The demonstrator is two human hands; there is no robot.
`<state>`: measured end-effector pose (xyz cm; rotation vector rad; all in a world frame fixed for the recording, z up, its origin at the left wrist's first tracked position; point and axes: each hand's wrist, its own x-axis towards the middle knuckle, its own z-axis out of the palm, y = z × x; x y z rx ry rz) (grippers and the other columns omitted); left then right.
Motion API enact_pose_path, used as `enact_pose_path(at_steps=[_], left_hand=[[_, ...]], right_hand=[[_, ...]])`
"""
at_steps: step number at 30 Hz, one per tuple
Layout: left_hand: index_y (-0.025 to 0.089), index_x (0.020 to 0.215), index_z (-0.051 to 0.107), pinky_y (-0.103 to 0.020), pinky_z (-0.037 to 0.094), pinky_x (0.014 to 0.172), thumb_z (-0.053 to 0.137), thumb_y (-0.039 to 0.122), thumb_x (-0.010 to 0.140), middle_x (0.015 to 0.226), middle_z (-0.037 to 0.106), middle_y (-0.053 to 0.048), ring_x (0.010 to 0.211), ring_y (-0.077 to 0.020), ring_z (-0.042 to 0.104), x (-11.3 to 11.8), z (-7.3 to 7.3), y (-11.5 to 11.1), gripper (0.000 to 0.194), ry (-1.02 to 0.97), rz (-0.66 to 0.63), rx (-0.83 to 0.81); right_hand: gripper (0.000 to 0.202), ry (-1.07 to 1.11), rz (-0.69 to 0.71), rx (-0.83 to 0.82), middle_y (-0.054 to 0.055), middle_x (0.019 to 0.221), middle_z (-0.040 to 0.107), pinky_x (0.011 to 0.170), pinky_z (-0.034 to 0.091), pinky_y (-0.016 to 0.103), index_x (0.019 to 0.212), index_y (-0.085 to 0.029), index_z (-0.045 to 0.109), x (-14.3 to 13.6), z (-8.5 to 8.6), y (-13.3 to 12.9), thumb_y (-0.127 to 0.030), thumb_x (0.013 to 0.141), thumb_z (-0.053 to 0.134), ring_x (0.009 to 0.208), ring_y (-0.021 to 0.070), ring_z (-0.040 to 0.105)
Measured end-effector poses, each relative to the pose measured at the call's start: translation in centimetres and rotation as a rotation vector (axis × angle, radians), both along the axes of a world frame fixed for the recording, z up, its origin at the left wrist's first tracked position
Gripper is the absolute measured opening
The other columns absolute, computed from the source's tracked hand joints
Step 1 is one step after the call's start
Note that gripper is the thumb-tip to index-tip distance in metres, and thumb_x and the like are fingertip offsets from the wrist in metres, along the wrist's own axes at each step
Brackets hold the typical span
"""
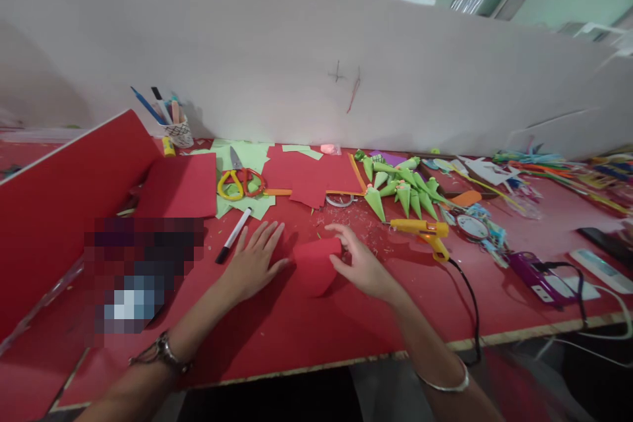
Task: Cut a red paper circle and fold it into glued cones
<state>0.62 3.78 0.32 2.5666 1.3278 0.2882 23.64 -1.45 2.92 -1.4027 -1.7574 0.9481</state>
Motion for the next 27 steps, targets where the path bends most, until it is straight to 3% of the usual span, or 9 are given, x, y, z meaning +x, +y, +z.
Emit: enact_pose_path(at_steps=[3,5,7,9,12,17,20,23,27], left_hand=[[0.022,0.136,0.023,-0.053,0.016,0.103,0.046,0.048,0.080,0.137,0.037,-0.011,0.127,-0.0273,0.029,1.0,1.7,-0.2,0.066,-0.204,-0.074,-0.201],[0.025,0.130,0.032,-0.047,0.028,0.099,0.055,0.041,0.076,0.128,0.048,-0.009,0.117,-0.0244,0.043,1.7,2.4,-0.7,0.060,-0.362,-0.106,-0.326],[0.023,0.115,0.046,-0.038,0.040,0.090,0.054,0.028,0.076,0.109,0.059,-0.006,0.100,-0.0196,0.054,2.1,2.5,-1.1,0.040,-0.531,-0.056,-0.332],[0.020,0.099,0.052,-0.032,0.045,0.080,0.051,0.020,0.076,0.094,0.060,-0.004,0.088,-0.0167,0.056,2.1,2.3,-1.5,0.023,-0.623,-0.019,-0.231],[0.020,0.091,0.055,-0.033,0.043,0.080,0.049,0.016,0.076,0.095,0.060,-0.004,0.091,-0.0180,0.054,1.4,1.8,-1.8,0.017,-0.486,-0.138,-0.022],[0.025,0.119,0.046,-0.038,0.030,0.098,0.048,0.016,0.080,0.125,0.051,-0.003,0.115,-0.0194,0.043,0.8,0.7,-1.8,0.040,-0.112,-0.444,0.089],[0.028,0.123,0.044,-0.044,0.017,0.105,0.047,0.024,0.083,0.132,0.046,-0.001,0.123,-0.0212,0.036,1.2,0.2,-1.8,0.041,-0.009,-0.406,0.070],[0.030,0.124,0.044,-0.048,0.013,0.105,0.045,0.030,0.085,0.133,0.044,0.000,0.125,-0.0228,0.032,1.4,-0.1,-1.8,0.039,0.045,-0.334,0.027],[0.032,0.130,0.037,-0.049,0.011,0.105,0.039,0.040,0.087,0.138,0.038,0.000,0.127,-0.0241,0.029,1.0,-0.5,-1.8,0.044,0.071,-0.293,0.018]], right_hand=[[0.040,-0.007,0.057,-0.010,-0.002,0.077,0.052,0.058,0.040,0.023,0.112,-0.024,0.045,-0.6,0.5,0.9,-0.012,0.074,0.048,0.060,0.0110,0.047],[0.030,0.009,0.078,0.009,-0.002,0.074,0.052,0.057,0.039,0.022,0.101,-0.022,0.051,-0.8,0.8,1.3,-0.012,0.074,0.048,0.059,0.0107,0.047],[0.019,0.047,0.092,0.075,-0.002,0.074,0.053,0.060,0.040,0.023,0.087,-0.020,0.055,-0.9,1.2,1.4,-0.009,0.072,0.048,0.063,0.0114,0.049],[0.016,0.088,0.095,0.171,0.000,0.076,0.054,0.067,0.041,0.025,0.074,-0.019,0.055,-0.9,1.5,1.3,-0.006,0.068,0.049,0.070,0.0131,0.052],[0.018,0.115,0.062,0.258,0.003,0.085,0.058,0.077,0.041,0.030,0.068,-0.020,0.056,-0.4,1.1,0.5,-0.003,0.065,0.049,0.082,0.0161,0.056],[0.027,0.018,0.086,0.114,0.005,0.105,0.062,0.088,0.039,0.034,0.073,-0.020,0.058,1.0,-1.5,-0.9,0.001,0.062,0.045,0.099,0.0179,0.055],[0.033,-0.057,0.138,0.031,0.004,0.115,0.059,0.092,0.037,0.035,0.074,-0.021,0.059,1.8,-2.6,-1.5,0.003,0.062,0.039,0.107,0.0170,0.052],[0.037,-0.138,0.096,0.064,0.004,0.119,0.055,0.093,0.035,0.037,0.080,-0.021,0.060,2.6,-2.4,-2.1,0.002,0.069,0.034,0.110,0.0168,0.049],[0.029,-0.177,-0.110,0.193,0.005,0.094,0.060,0.082,0.041,0.033,0.079,-0.021,0.058,4.1,-1.1,-3.3,-0.004,0.074,0.035,0.092,0.0178,0.056]])
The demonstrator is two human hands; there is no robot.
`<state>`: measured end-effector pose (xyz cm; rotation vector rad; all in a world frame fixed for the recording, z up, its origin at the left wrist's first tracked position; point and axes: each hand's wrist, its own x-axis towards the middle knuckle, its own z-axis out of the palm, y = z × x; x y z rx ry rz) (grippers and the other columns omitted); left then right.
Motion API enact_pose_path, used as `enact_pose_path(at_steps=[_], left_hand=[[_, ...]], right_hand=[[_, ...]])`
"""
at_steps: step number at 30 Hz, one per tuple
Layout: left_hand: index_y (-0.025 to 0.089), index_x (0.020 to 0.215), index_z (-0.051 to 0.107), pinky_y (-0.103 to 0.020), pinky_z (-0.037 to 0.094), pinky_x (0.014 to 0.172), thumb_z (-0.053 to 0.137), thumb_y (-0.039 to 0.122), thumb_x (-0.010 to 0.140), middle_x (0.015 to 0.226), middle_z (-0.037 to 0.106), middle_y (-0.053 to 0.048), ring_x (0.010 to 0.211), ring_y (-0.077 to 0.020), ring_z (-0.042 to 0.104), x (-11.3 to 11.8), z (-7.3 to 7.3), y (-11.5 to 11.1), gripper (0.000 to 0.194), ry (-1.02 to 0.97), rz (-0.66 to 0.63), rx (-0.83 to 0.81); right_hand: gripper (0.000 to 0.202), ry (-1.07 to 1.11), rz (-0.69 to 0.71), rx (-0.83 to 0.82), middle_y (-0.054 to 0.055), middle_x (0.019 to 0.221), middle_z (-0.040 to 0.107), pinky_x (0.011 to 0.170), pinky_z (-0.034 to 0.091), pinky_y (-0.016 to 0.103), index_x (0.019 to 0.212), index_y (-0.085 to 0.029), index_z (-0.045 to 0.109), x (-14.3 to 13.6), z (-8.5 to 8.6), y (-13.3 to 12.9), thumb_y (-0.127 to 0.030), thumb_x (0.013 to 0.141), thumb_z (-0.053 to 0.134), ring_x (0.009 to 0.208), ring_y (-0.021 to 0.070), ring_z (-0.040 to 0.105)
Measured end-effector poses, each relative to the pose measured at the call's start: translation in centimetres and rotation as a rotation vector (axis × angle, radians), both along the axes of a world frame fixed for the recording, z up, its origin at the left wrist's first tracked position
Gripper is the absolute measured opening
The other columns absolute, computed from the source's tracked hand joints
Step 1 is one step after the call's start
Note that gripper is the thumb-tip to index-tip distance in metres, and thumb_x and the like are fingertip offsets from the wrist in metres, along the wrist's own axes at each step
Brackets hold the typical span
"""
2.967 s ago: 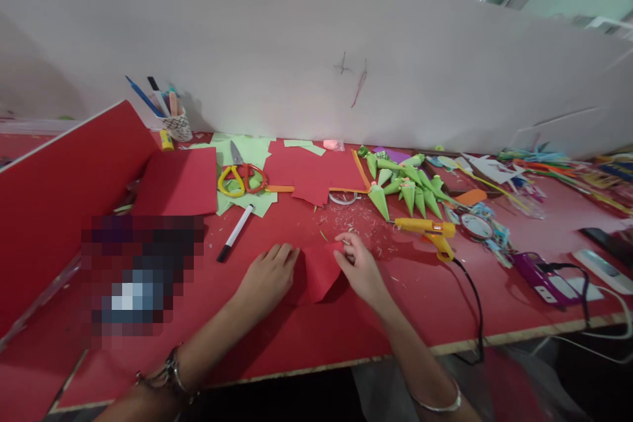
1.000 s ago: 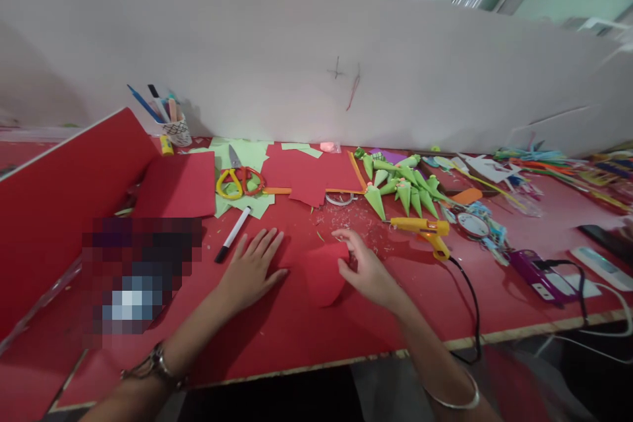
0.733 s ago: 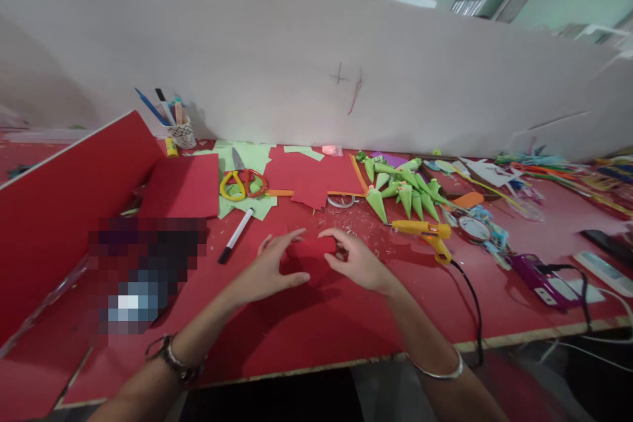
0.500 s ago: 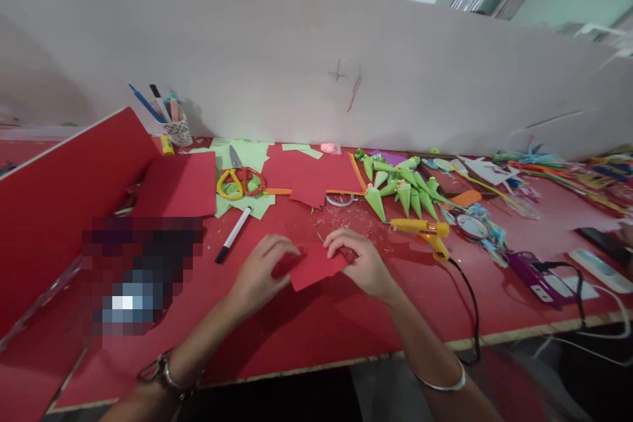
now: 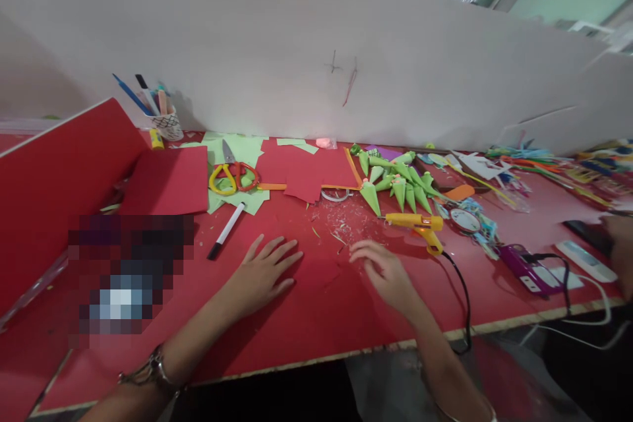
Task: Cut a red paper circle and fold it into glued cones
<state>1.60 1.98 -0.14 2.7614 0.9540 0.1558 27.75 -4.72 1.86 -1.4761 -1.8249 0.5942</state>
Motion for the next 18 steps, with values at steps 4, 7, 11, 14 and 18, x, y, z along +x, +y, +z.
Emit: enact_pose_path(at_steps=[4,7,11,14,18], left_hand=[[0.033,0.132,0.034,-0.049,0.011,0.104,0.037,0.043,0.087,0.141,0.033,0.000,0.128,-0.0258,0.028,-0.8,-0.5,0.5,0.046,0.030,0.067,0.017],[0.033,0.133,0.031,-0.049,0.011,0.104,0.034,0.046,0.088,0.142,0.030,0.000,0.129,-0.0256,0.025,-1.3,-0.4,0.9,0.047,0.049,0.087,0.008],[0.033,0.135,0.027,-0.048,0.010,0.105,0.029,0.051,0.087,0.144,0.027,0.000,0.130,-0.0242,0.023,-1.5,-0.3,1.8,0.051,0.042,0.075,-0.016],[0.032,0.134,0.029,-0.048,0.008,0.105,0.030,0.053,0.086,0.143,0.029,-0.001,0.129,-0.0244,0.024,-1.4,-0.5,2.7,0.053,0.036,0.067,-0.014],[0.028,0.135,0.029,-0.048,0.007,0.105,0.036,0.055,0.083,0.142,0.031,-0.004,0.128,-0.0251,0.025,-1.1,-1.0,4.0,0.059,0.003,0.071,0.015]], right_hand=[[0.018,-0.038,-0.279,0.055,0.003,0.073,0.058,0.065,0.043,0.028,0.071,-0.020,0.055,2.7,0.8,-1.8,-0.014,0.076,0.039,0.070,0.0174,0.056],[0.013,-0.102,-0.627,0.086,0.004,0.069,0.058,0.059,0.042,0.027,0.070,-0.020,0.053,5.8,0.3,-3.0,-0.023,0.075,0.042,0.063,0.0176,0.055],[0.031,-0.280,-0.901,0.114,0.009,0.083,0.059,0.063,0.045,0.032,0.092,-0.017,0.051,10.5,-1.6,-3.3,-0.038,0.069,0.052,0.070,0.0217,0.056],[0.046,-0.420,-0.806,0.075,0.015,0.096,0.058,0.073,0.043,0.038,0.100,-0.014,0.049,13.0,-3.3,-2.4,-0.046,0.067,0.053,0.085,0.0271,0.056],[0.041,-0.498,-0.784,-0.015,0.017,0.088,0.060,0.068,0.043,0.041,0.095,-0.013,0.051,14.1,-4.2,-0.5,-0.044,0.068,0.050,0.082,0.0299,0.056]])
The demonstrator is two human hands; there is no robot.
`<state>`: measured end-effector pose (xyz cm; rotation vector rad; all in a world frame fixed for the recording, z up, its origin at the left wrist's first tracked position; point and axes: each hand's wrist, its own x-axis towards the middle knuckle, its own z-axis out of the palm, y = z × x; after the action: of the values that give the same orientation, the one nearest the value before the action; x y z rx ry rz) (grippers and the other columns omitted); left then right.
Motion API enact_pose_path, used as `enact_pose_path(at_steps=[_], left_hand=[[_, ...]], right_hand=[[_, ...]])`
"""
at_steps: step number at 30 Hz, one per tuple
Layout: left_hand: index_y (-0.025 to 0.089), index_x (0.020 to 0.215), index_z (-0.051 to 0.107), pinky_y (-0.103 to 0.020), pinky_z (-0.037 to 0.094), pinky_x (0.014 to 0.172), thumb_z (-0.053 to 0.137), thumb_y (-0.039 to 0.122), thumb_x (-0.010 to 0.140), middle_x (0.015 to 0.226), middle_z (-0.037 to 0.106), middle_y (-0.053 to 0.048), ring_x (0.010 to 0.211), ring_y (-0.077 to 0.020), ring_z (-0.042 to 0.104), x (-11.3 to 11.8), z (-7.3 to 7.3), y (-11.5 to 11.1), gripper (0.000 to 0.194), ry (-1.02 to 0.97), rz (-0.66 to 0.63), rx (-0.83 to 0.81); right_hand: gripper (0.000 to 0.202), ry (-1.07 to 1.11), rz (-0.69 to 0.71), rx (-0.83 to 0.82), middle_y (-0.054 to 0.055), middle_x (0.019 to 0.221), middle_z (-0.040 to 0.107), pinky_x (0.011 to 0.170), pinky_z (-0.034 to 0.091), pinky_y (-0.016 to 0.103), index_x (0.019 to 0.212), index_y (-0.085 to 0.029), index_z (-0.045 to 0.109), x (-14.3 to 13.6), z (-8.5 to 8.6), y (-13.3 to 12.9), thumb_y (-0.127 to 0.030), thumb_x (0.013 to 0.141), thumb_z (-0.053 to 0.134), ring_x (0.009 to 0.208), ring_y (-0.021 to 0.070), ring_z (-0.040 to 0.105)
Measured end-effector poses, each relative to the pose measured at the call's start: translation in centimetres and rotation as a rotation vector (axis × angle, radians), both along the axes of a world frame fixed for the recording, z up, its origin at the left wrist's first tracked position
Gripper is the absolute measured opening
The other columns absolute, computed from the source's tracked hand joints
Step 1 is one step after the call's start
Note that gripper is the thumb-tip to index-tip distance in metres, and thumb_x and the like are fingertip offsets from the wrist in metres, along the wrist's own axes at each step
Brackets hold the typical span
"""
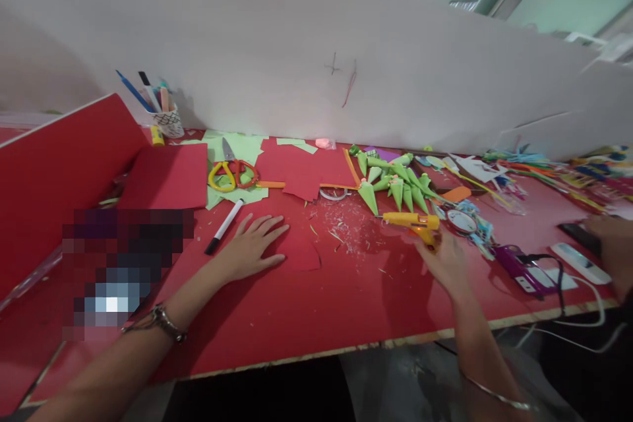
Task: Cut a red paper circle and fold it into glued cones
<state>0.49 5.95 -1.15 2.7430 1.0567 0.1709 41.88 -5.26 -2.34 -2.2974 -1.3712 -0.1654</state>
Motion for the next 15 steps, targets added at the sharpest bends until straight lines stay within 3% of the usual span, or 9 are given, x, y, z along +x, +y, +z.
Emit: enact_pose_path(at_steps=[6,15], left_hand=[[0.025,0.125,0.040,-0.049,0.008,0.104,0.045,0.056,0.076,0.133,0.041,-0.006,0.123,-0.0261,0.032,0.2,0.0,0.8,0.058,-0.090,-0.002,-0.004],[0.020,0.116,0.043,-0.048,0.021,0.096,0.047,0.060,0.073,0.123,0.047,-0.010,0.113,-0.0298,0.039,1.3,0.2,0.8,0.059,-0.150,0.035,0.022]], right_hand=[[0.018,-0.006,0.044,-0.094,0.012,0.063,0.057,0.053,0.040,0.036,0.069,-0.020,0.048,-0.4,0.0,1.8,-0.035,0.074,0.040,0.059,0.0257,0.055],[0.014,-0.006,0.114,-0.031,0.007,0.060,0.052,0.053,0.041,0.036,0.063,-0.025,0.034,-0.3,-0.5,2.8,-0.035,0.072,0.038,0.057,0.0235,0.052]])
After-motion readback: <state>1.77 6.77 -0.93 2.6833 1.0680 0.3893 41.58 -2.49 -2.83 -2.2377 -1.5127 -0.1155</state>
